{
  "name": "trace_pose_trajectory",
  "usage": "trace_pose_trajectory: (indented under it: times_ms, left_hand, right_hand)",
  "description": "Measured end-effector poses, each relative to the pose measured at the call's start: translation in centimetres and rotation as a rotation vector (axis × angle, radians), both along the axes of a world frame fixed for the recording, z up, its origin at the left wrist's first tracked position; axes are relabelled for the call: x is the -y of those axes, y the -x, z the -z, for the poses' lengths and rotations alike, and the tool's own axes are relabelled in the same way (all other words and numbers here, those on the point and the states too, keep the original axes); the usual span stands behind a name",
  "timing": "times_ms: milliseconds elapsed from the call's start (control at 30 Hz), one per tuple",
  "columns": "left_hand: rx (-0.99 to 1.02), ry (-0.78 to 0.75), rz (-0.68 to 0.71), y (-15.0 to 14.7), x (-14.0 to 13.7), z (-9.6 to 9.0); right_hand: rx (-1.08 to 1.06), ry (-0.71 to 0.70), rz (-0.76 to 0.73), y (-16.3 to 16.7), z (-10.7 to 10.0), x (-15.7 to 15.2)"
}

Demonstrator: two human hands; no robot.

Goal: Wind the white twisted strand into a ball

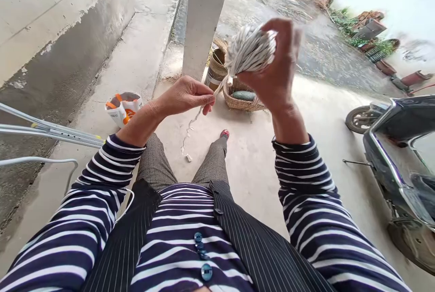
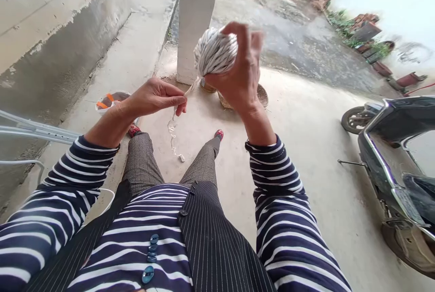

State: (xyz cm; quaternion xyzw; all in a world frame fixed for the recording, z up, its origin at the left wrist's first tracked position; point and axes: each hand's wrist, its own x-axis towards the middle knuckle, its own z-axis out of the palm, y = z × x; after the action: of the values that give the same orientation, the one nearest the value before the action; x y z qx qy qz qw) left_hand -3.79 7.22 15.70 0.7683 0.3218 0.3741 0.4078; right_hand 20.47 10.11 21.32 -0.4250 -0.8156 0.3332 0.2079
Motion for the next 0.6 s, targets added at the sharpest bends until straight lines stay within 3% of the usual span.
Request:
trace_pose_trajectory:
  times_ms: [167, 300, 367, 500, 600]
  left_hand:
    - [-0.072, -0.003, 0.021, 0.1, -0.2, 0.2]
    - [-0.132, -0.051, -0.041, 0.4, -0.5, 0.5]
    - [-0.162, -0.112, -0.088, 0.3, -0.7, 0.7]
    - [-0.178, -0.225, -0.117, -0.2, -1.2, 0.9]
    - [-0.143, -0.225, -0.134, -0.4, -1.6, 1.3]
  right_hand:
    - [0.077, -0.098, 0.001, 0.0, 2.9, -0.7]
    - [0.072, -0.121, 0.04, -0.6, 6.2, -0.9]
    - [0.023, 0.032, -0.067, -0.9, 7.4, -0.9]
    - [-0.212, 0.533, -0.355, -1.6, 8.5, -1.0]
    - [-0.414, 0.641, -0.351, -1.7, 8.7, -0.4]
